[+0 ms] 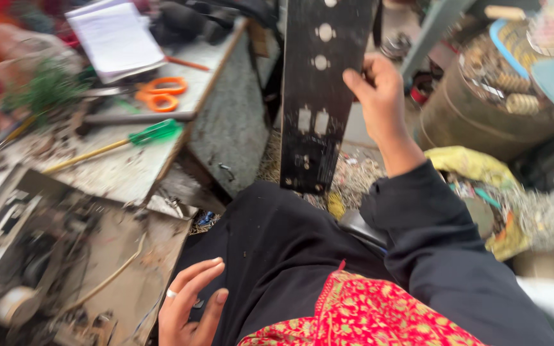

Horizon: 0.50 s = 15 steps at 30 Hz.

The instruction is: The person sits on the floor and works on a disassembled electronic device, using a screwdriver to manipulate internal components and wires. They remove a metal panel and continue adjusting parts inside the chassis.

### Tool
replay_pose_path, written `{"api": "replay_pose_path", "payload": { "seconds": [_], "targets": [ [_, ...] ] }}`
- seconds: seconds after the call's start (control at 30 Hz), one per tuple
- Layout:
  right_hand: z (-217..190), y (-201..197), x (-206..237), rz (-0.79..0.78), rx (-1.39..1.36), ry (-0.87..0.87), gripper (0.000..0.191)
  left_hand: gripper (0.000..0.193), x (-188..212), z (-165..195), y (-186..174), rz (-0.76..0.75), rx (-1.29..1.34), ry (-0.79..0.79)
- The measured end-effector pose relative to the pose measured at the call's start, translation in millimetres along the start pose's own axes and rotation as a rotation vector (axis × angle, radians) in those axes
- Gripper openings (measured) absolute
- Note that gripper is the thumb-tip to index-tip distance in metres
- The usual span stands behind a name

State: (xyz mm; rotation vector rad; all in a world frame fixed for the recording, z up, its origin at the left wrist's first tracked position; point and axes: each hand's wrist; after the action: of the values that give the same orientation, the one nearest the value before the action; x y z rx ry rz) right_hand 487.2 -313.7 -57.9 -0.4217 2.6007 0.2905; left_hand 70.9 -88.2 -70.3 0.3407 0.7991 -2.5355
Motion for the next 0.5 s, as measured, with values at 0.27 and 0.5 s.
{"api": "replay_pose_path", "payload": {
  "seconds": [0.27, 0.5],
  "targets": [
    [47.1, -73.7, -32.6, 0.264, -0.107, 0.13, 0.008, 0.035, 2.1, -48.9, 7.7, -0.137, -0.108, 0.039],
    [54.0, -125.3, -33.8, 0.412, -0.233, 0.113, 0.007, 0.034, 13.1, -72.7, 7.6, -0.244, -0.172, -0.096]
  ]
}}
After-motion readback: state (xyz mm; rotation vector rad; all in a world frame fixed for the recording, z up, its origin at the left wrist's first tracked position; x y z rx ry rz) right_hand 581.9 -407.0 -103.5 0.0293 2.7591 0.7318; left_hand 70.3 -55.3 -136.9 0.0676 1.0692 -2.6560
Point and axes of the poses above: each hand's wrist, its own x-axis away from the middle knuckle, its own y-axis out of the palm, z = x × y, and after that the axes turned 1 degree about -z, right-handed
